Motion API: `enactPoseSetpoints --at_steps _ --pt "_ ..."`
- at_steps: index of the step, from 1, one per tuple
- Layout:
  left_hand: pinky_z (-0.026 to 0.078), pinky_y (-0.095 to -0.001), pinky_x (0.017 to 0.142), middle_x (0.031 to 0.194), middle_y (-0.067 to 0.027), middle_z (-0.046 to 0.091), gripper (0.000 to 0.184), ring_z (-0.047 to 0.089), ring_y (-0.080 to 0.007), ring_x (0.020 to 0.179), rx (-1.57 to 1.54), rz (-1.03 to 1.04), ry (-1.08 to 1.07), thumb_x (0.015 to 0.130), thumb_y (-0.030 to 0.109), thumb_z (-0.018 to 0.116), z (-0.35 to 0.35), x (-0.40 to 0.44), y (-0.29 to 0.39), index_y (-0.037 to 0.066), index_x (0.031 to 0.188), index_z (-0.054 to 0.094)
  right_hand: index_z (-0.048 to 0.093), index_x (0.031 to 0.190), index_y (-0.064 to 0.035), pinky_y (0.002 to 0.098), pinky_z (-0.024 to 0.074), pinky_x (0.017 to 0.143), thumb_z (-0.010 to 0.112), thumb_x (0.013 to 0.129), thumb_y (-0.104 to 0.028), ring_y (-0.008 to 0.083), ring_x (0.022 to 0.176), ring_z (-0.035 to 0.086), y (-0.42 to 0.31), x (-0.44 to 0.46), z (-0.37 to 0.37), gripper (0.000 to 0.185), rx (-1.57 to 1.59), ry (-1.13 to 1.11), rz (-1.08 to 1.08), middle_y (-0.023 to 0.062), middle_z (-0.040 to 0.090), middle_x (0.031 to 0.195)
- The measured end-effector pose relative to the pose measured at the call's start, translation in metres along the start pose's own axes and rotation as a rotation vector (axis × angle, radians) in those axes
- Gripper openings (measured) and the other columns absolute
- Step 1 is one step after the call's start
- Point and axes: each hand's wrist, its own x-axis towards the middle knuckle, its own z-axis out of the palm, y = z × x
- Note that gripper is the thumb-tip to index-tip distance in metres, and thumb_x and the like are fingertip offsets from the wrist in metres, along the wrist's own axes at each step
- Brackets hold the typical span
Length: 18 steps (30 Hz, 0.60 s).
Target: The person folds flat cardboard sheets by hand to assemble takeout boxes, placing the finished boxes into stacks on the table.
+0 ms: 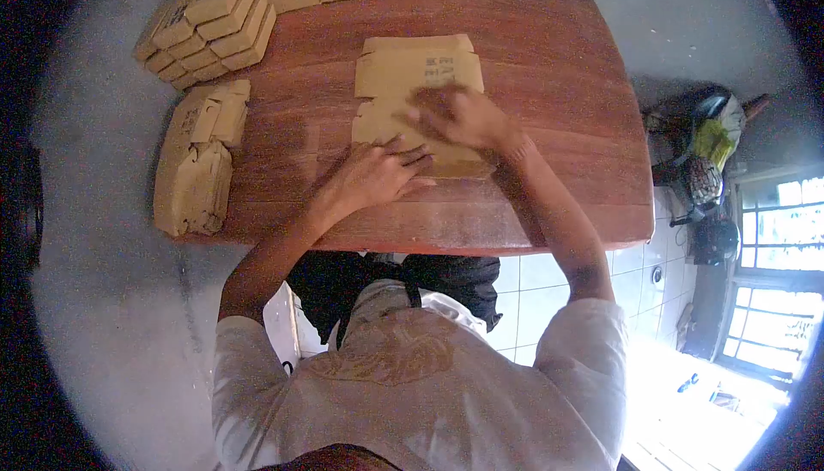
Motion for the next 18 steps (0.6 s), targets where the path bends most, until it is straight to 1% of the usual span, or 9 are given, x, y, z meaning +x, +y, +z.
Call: enactPoseSetpoints --at_steps 1,3,6,7,9,10,13,16,18 --pt "0.057 -0.0437 0.079 0.11 -0.0122 0.069 0.041 0.066 -0.0322 0.099 -0.033 -0.024 -0.024 0.095 0.046 0.052 0.0 0.0 -0.004 0.013 0.112 0.068 0.066 0.121 -0.0056 0.04 0.048 0.099 0.062 0.091 -0.042 0.0351 0.118 0.06 -0.018 -0.019 -0.006 0.048 0.062 -0.063 0.078 0.0178 0.066 0.12" --pt "0.057 -0.0432 0.074 0.099 -0.015 0.071 0.04 0.069 -0.0319 0.089 -0.104 -0.073 -0.074 0.095 0.046 0.053 0.0 0.004 -0.015 0.012 0.102 0.072 0.066 0.121 -0.006 0.0428 0.048 0.099 0.066 0.089 -0.039 0.0375 0.116 0.06 -0.031 -0.053 -0.007 0.046 -0.004 -0.091 0.023 0.0185 0.064 0.124" --pt "0.057 -0.0431 0.068 0.078 -0.0172 0.069 0.041 0.07 -0.0332 0.073 -0.112 0.047 -0.007 0.093 0.047 0.055 -0.016 0.013 -0.022 0.011 0.087 0.074 0.069 0.115 -0.0038 0.0421 0.0492 0.097 0.071 0.086 -0.033 0.0377 0.113 0.062 -0.025 -0.078 0.001 0.041 -0.009 -0.027 -0.116 0.0204 0.062 0.127" --pt "0.057 -0.0429 0.068 0.075 -0.0174 0.068 0.043 0.07 -0.0334 0.071 -0.132 0.022 -0.02 0.092 0.049 0.056 -0.019 0.015 -0.023 0.011 0.085 0.074 0.071 0.11 -0.0009 0.0401 0.0526 0.09 0.074 0.085 -0.028 0.0372 0.108 0.065 -0.024 -0.081 0.006 0.037 0.051 0.03 -0.011 0.0212 0.067 0.117" --pt "0.057 -0.0426 0.066 0.067 -0.0178 0.066 0.047 0.069 -0.0337 0.068 -0.171 -0.021 -0.045 0.09 0.052 0.057 -0.028 0.019 -0.023 0.01 0.08 0.075 0.071 0.109 0.0002 0.0371 0.0542 0.082 0.073 0.085 -0.029 0.032 0.094 0.07 -0.024 -0.08 0.007 0.037 0.136 0.072 0.096 0.0201 0.07 0.103" --pt "0.056 -0.0429 0.066 0.068 -0.0181 0.067 0.048 0.069 -0.0343 0.068 -0.187 -0.06 -0.084 0.089 0.054 0.058 -0.035 0.022 -0.023 0.01 0.081 0.075 0.071 0.108 0.0007 0.0355 0.055 0.078 0.073 0.086 -0.029 0.0295 0.088 0.072 -0.025 -0.078 0.006 0.037 0.176 0.096 0.15 0.0195 0.072 0.097" --pt "0.056 -0.0438 0.065 0.069 -0.0187 0.067 0.053 0.069 -0.0357 0.069 -0.24 -0.155 -0.17 0.085 0.06 0.059 -0.049 0.029 -0.026 0.009 0.081 0.075 0.072 0.107 0.0005 0.0321 0.0529 0.068 0.072 0.087 -0.029 0.018 0.069 0.067 -0.022 -0.072 0.001 0.036 0.302 0.024 0.298 0.0149 0.072 0.08" --pt "0.055 -0.0448 0.065 0.071 -0.0189 0.068 0.056 0.069 -0.0368 0.068 -0.287 -0.167 -0.149 0.083 0.062 0.061 -0.049 0.034 -0.032 0.008 0.08 0.075 0.073 0.104 0.0008 0.0301 0.0503 0.065 0.072 0.088 -0.029 0.0118 0.066 0.061 -0.012 -0.069 -0.003 0.034 0.387 -0.062 0.39 0.013 0.071 0.077" --pt "0.055 -0.045 0.065 0.069 -0.019 0.067 0.054 0.069 -0.0374 0.067 -0.284 -0.126 -0.072 0.082 0.061 0.063 -0.048 0.033 -0.035 0.008 0.079 0.075 0.073 0.104 0.0007 0.031 0.0499 0.064 0.073 0.086 -0.03 0.0123 0.066 0.06 -0.007 -0.064 -0.008 0.036 0.34 -0.128 0.426 0.0112 0.071 0.076"
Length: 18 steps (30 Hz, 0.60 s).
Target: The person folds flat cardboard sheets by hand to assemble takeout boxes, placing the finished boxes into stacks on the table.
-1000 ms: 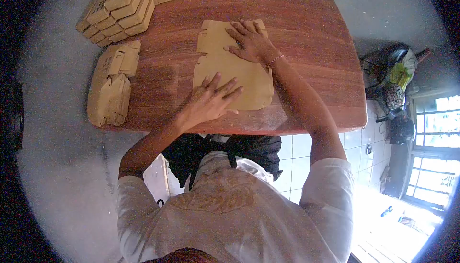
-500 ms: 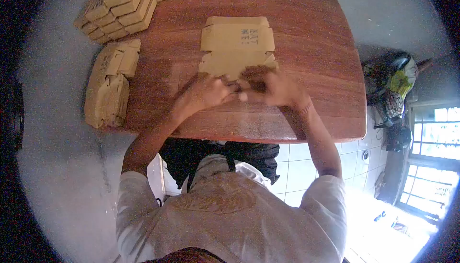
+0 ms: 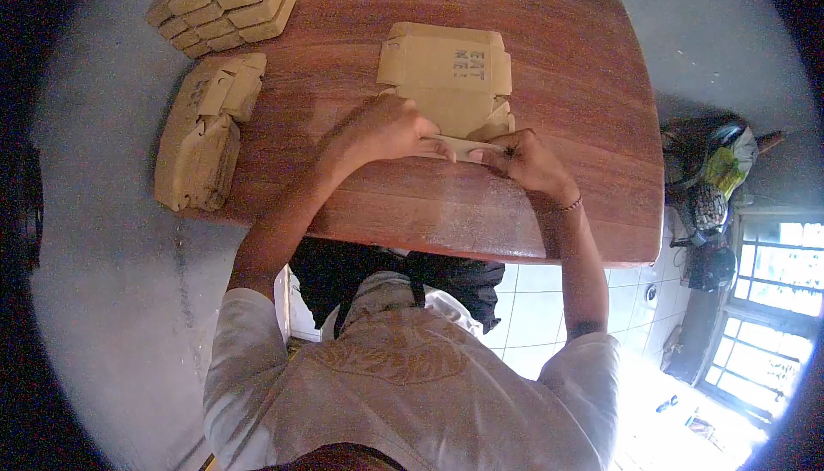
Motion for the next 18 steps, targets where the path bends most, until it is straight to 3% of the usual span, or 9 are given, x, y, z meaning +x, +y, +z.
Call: enactPoseSetpoints --at_steps 4,7,10,15,18 --pt "0.056 -0.0428 0.069 0.085 -0.018 0.07 0.048 0.07 -0.0337 0.077 -0.006 -0.015 -0.031 0.084 0.055 0.066 0.015 -0.009 -0.004 0.007 0.086 0.074 0.074 0.104 -0.0005 0.0323 0.0529 0.074 0.078 0.082 -0.029 0.0158 0.079 0.067 0.008 -0.001 0.005 0.036 -0.014 0.002 -0.044 0.013 0.074 0.089" --pt "0.056 -0.0411 0.075 0.108 -0.0152 0.068 0.044 0.068 -0.0305 0.09 -0.007 0.052 -0.002 0.086 0.049 0.066 0.025 -0.028 0.009 0.007 0.096 0.072 0.073 0.106 -0.001 0.0339 0.0518 0.092 0.082 0.076 -0.024 0.0222 0.106 0.067 0.013 -0.008 0.016 0.039 -0.121 0.071 -0.358 0.0143 0.072 0.109" --pt "0.055 -0.041 0.086 0.126 -0.0116 0.062 0.044 0.065 -0.029 0.106 -0.005 0.033 0.028 0.087 0.045 0.066 0.024 -0.046 0.018 0.007 0.107 0.07 0.071 0.111 -0.0014 0.0365 0.0433 0.108 0.084 0.073 -0.02 0.0271 0.13 0.052 -0.003 -0.022 0.021 0.044 -0.228 0.053 -0.389 0.0135 0.065 0.126" --pt "0.049 -0.0423 0.099 0.131 -0.0087 0.059 0.047 0.058 -0.0294 0.12 -0.095 -0.031 -0.081 0.084 0.045 0.07 0.015 -0.045 0.017 0.008 0.113 0.068 0.069 0.116 -0.0019 0.0396 0.0396 0.111 0.084 0.073 -0.022 0.0288 0.136 0.044 0.004 -0.023 0.024 0.05 -0.212 0.038 -0.421 0.011 0.062 0.131" --pt "0.048 -0.0416 0.1 0.132 -0.0073 0.059 0.048 0.058 -0.0303 0.12 -0.173 -0.051 -0.115 0.082 0.045 0.072 0.011 -0.041 0.015 0.008 0.112 0.069 0.069 0.116 -0.0018 0.04 0.0389 0.112 0.084 0.073 -0.022 0.0288 0.137 0.044 0.001 -0.023 0.023 0.049 -0.212 0.033 -0.416 0.0109 0.062 0.131"
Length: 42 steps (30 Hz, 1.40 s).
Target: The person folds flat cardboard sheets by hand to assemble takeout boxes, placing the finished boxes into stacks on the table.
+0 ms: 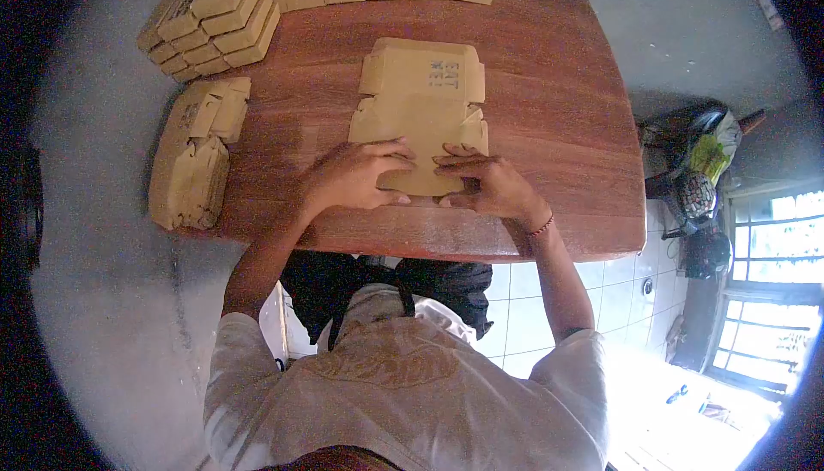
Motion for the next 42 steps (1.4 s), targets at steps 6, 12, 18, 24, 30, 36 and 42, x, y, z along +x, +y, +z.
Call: enactPoseSetpoints --at_steps 6,12,18,24,30,36,42 --pt "0.046 -0.0403 0.102 0.132 -0.0074 0.059 0.051 0.057 -0.0298 0.121 -0.071 -0.008 -0.084 0.079 0.043 0.075 -0.005 0.005 -0.005 0.008 0.115 0.069 0.069 0.117 -0.0036 0.0396 0.0397 0.112 0.08 0.071 -0.008 0.0276 0.137 0.044 -0.013 0.002 -0.002 0.047 0.068 0.005 0.096 0.0122 0.064 0.128" --pt "0.046 -0.0394 0.103 0.128 -0.0085 0.062 0.049 0.057 -0.0288 0.121 -0.083 -0.083 -0.125 0.08 0.04 0.075 -0.01 0.009 -0.008 0.006 0.115 0.069 0.07 0.114 -0.0027 0.0385 0.0447 0.107 0.077 0.075 -0.003 0.0273 0.127 0.054 -0.018 0.004 -0.004 0.04 0.012 0.025 0.061 0.0128 0.068 0.121" --pt "0.048 -0.0405 0.099 0.127 -0.0065 0.063 0.051 0.06 -0.0295 0.117 -0.065 -0.091 -0.127 0.076 0.039 0.078 -0.013 0.007 -0.003 0.006 0.114 0.069 0.071 0.108 -0.0045 0.0376 0.0531 0.09 0.074 0.081 -0.018 0.0303 0.102 0.068 -0.023 0.001 -0.015 0.031 0.075 -0.03 0.171 0.0128 0.067 0.118" --pt "0.05 -0.0409 0.096 0.123 -0.0076 0.064 0.054 0.062 -0.0308 0.112 -0.016 0.006 -0.091 0.073 0.038 0.081 -0.01 0.005 -0.005 0.005 0.113 0.068 0.07 0.104 -0.002 0.0377 0.0535 0.088 0.078 0.077 -0.021 0.0311 0.101 0.067 -0.029 0.002 -0.011 0.034 -0.123 0.004 0.021 0.0124 0.069 0.113" --pt "0.05 -0.04 0.096 0.124 -0.0095 0.064 0.053 0.062 -0.0306 0.112 -0.083 -0.062 -0.094 0.074 0.038 0.081 -0.011 0.006 -0.009 0.004 0.113 0.068 0.072 0.103 -0.0003 0.0356 0.0551 0.085 0.083 0.071 -0.019 0.0287 0.096 0.069 -0.018 0.003 -0.004 0.039 -0.133 0.068 -0.07 0.012 0.07 0.11" --pt "0.051 -0.0405 0.093 0.115 -0.0107 0.068 0.038 0.065 -0.0301 0.106 -0.106 -0.063 -0.123 0.084 0.032 0.072 -0.014 0.005 -0.004 0.007 0.112 0.069 0.073 0.104 -0.0013 0.0365 0.0554 0.085 0.083 0.072 -0.023 0.0293 0.094 0.069 -0.023 0.004 -0.003 0.04 -0.192 0.082 -0.065 0.0137 0.07 0.11" --pt "0.052 -0.0414 0.089 0.109 -0.0096 0.069 0.02 0.066 -0.0304 0.101 0.044 -0.04 0.086 0.084 0.013 0.065 -0.009 0.001 0.009 0.007 0.102 0.07 0.071 0.108 -0.0043 0.0388 0.0571 0.077 0.078 0.076 -0.023 0.0309 0.087 0.07 -0.033 0.008 0.005 0.038 -0.465 0.147 -0.081 0.0134 0.071 0.107"
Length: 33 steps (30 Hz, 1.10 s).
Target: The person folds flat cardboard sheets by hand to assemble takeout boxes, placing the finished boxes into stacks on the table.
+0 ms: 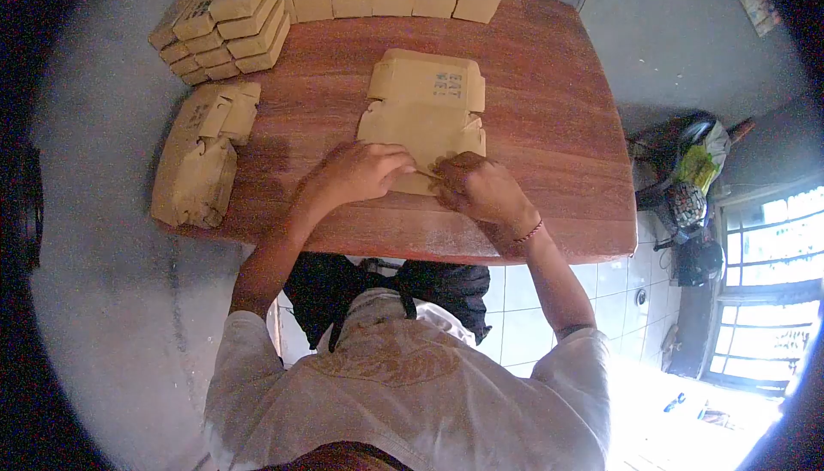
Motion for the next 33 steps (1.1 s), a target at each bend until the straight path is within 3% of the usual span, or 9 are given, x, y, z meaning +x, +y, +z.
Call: enactPoseSetpoints --at_steps 3,9,16,17,20,23,26,27,33 --pt "0.051 -0.0435 0.093 0.11 -0.0089 0.069 0.019 0.064 -0.0295 0.107 0.275 0.143 0.24 0.079 0.01 0.066 -0.002 0.001 0.005 0.008 0.098 0.07 0.07 0.11 -0.0069 0.04 0.0571 0.07 0.075 0.077 -0.018 0.0313 0.079 0.07 -0.016 0.009 -0.022 0.035 -0.063 0.058 0.02 0.0131 0.071 0.102" --pt "0.034 -0.0529 0.112 0.13 -0.0072 0.059 0.042 0.044 -0.0294 0.135 0.551 0.323 0.811 0.084 0.023 0.072 -0.065 0.009 0.036 0.011 0.123 0.06 0.069 0.11 -0.0095 0.0395 0.0545 0.063 0.068 0.08 -0.003 0.0335 0.076 0.068 -0.01 0.025 -0.074 0.031 -0.215 0.323 0.082 0.018 0.069 0.092" --pt "0.031 -0.0545 0.113 0.138 -0.013 0.05 0.058 0.037 -0.0401 0.137 0.385 0.222 1.009 0.084 0.023 0.073 -0.108 0.006 0.032 0.007 0.134 0.048 0.069 0.108 -0.0055 0.0367 0.0537 0.065 0.065 0.088 -0.003 0.0392 0.077 0.066 0.009 0.048 -0.141 0.021 -0.34 0.697 0.029 0.0216 0.067 0.09" --pt "0.032 -0.0543 0.113 0.138 -0.0138 0.05 0.059 0.036 -0.0411 0.136 0.387 0.221 1.023 0.084 0.023 0.073 -0.111 0.005 0.03 0.006 0.135 0.047 0.068 0.106 -0.0035 0.0341 0.0535 0.065 0.064 0.09 -0.006 0.0311 0.073 0.07 0.016 0.048 -0.147 0.017 -0.423 0.724 0.075 0.0204 0.067 0.087" --pt "0.033 -0.0535 0.112 0.139 -0.0147 0.048 0.062 0.036 -0.0423 0.136 0.37 0.227 1.047 0.084 0.021 0.073 -0.116 0.004 0.028 0.004 0.136 0.044 0.068 0.112 -0.0105 0.0393 0.0529 0.058 0.065 0.087 -0.009 0.035 0.068 0.066 0.026 0.052 -0.179 0.025 -0.44 0.835 0.152 0.0166 0.069 0.088" --pt "0.032 -0.0541 0.113 0.142 -0.015 0.045 0.063 0.035 -0.0425 0.137 0.336 0.233 1.034 0.085 0.024 0.072 -0.12 0.006 0.033 0.005 0.138 0.043 0.066 0.115 -0.0064 0.0339 0.0505 0.054 0.064 0.091 -0.014 0.0248 0.059 0.065 0.04 0.063 -0.202 0.025 -0.375 1.082 0.043 0.0131 0.071 0.084" --pt "0.027 -0.0571 0.115 0.144 -0.015 0.043 0.066 0.032 -0.0422 0.139 0.333 0.209 0.923 0.086 0.03 0.071 -0.122 0.008 0.046 0.009 0.141 0.042 0.062 0.12 -0.0018 0.0279 0.0481 0.053 0.064 0.095 -0.021 0.012 0.057 0.058 0.022 0.082 -0.208 0.031 0.345 1.15 0.253 0.0051 0.07 0.08" --pt "0.026 -0.0583 0.116 0.145 -0.0149 0.042 0.068 0.032 -0.0421 0.14 0.339 0.194 0.872 0.086 0.033 0.071 -0.121 0.009 0.051 0.01 0.142 0.041 0.059 0.124 0.0015 0.0251 0.0477 0.058 0.064 0.095 -0.024 0.0064 0.069 0.054 0.003 0.085 -0.207 0.039 0.463 1.116 0.338 0.0015 0.066 0.087" --pt "0.017 -0.0728 0.11 0.139 -0.005 0.051 0.056 0.032 -0.0284 0.143 0.543 0.114 0.773 0.08 0.033 0.075 -0.118 0.028 0.073 0.018 0.131 0.058 0.057 0.128 0.0021 0.0267 0.0486 0.069 0.061 0.096 -0.021 0.0091 0.088 0.057 -0.014 0.117 -0.167 0.04 0.907 0.925 0.341 0.0052 0.066 0.101"
